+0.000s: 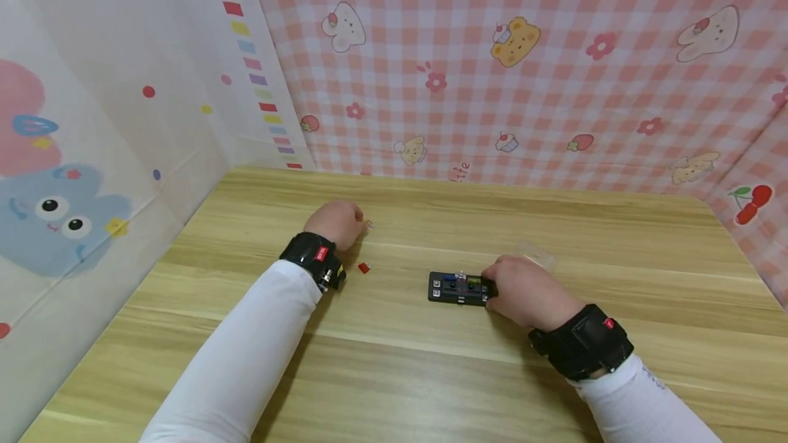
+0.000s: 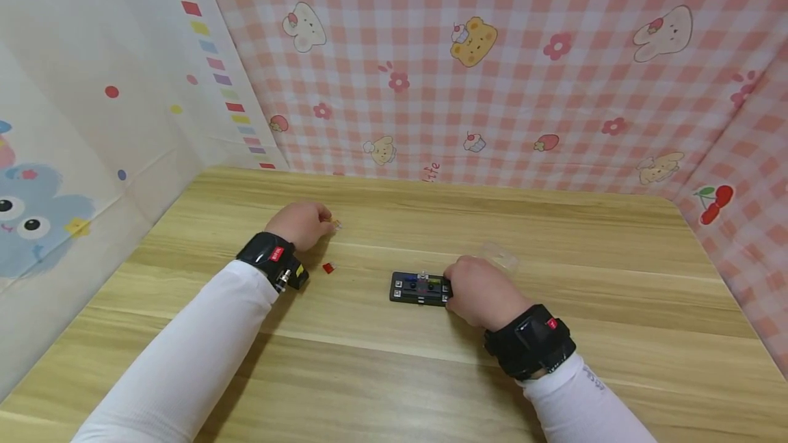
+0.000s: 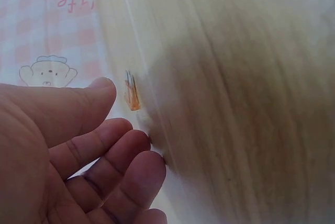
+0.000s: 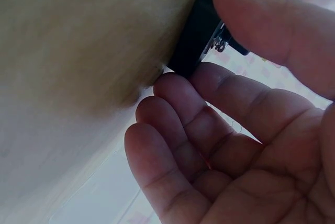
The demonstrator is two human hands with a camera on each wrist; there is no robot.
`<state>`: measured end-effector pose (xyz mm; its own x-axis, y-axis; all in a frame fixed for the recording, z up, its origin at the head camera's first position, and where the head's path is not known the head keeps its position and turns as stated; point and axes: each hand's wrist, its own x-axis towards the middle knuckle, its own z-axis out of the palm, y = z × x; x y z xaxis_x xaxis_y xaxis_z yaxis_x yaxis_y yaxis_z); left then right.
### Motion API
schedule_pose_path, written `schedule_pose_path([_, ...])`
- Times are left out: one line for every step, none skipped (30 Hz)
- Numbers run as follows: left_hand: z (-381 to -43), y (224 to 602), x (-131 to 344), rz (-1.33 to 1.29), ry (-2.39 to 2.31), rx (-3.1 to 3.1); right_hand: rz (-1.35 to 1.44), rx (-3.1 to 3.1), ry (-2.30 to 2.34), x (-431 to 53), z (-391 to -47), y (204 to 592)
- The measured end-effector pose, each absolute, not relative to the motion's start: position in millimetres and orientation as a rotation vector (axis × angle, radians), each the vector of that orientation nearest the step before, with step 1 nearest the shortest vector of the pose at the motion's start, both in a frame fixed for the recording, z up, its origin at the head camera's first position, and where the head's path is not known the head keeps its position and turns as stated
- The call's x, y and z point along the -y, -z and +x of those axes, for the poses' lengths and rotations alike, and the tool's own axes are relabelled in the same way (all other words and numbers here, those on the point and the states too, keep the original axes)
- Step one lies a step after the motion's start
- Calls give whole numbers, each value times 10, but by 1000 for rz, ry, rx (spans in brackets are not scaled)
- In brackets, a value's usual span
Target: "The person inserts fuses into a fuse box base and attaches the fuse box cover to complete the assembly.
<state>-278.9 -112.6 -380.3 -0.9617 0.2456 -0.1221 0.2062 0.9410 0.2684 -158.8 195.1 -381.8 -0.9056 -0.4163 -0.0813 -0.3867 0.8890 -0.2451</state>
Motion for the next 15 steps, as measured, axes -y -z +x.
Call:
schedule_pose_path([-2792, 3798, 1123, 342, -383, -2938, -625, -2925, 334, -1952, -1588, 3816])
schedule_pose_path([-2794, 3794, 1118, 341, -379, -2936, -626, -2924, 328, -1952, -1588, 3815])
schedule_pose_path([-2797, 3791, 1112, 342, -374, -2935, -628, -2924, 323, -1952, -1588, 3814])
schedule_pose_path([-2800, 3789, 1108, 348, -365, -2936, -630, -2924, 320, -1952, -1587, 3813])
schedule_pose_path([-2802, 3786, 1102, 352, -358, -2938, -632, -2923, 318, -1952, -1587, 3811])
schedule_pose_path([-2806, 3786, 1097, 357, -352, -2939, -634, -2923, 316, -1951, -1586, 3809])
schedule_pose_path([-2809, 3784, 1088, 362, -348, -2940, -637, -2923, 314, -1951, -1585, 3807])
schedule_pose_path([-2811, 3782, 1078, 366, -342, -2941, -639, -2924, 314, -1952, -1585, 3807])
schedule_pose_path([-2816, 3781, 1070, 370, -336, -2943, -638, -2923, 314, -1950, -1583, 3806])
schedule_pose_path([-2819, 3780, 1061, 371, -329, -2944, -636, -2922, 316, -1949, -1583, 3806])
schedule_pose_path([-2821, 3779, 1050, 371, -319, -2945, -634, -2923, 313, -1948, -1581, 3806])
schedule_pose_path([-2823, 3779, 1039, 371, -310, -2948, -635, -2924, 311, -1949, -1579, 3806])
schedule_pose_path([-2825, 3778, 1028, 371, -298, -2949, -634, -2925, 312, -1947, -1577, 3806])
schedule_pose_path([-2827, 3778, 1018, 372, -287, -2950, -634, -2925, 314, -1946, -1576, 3807])
schedule_pose_path([-2830, 3779, 1009, 372, -276, -2952, -634, -2927, 312, -1945, -1574, 3807])
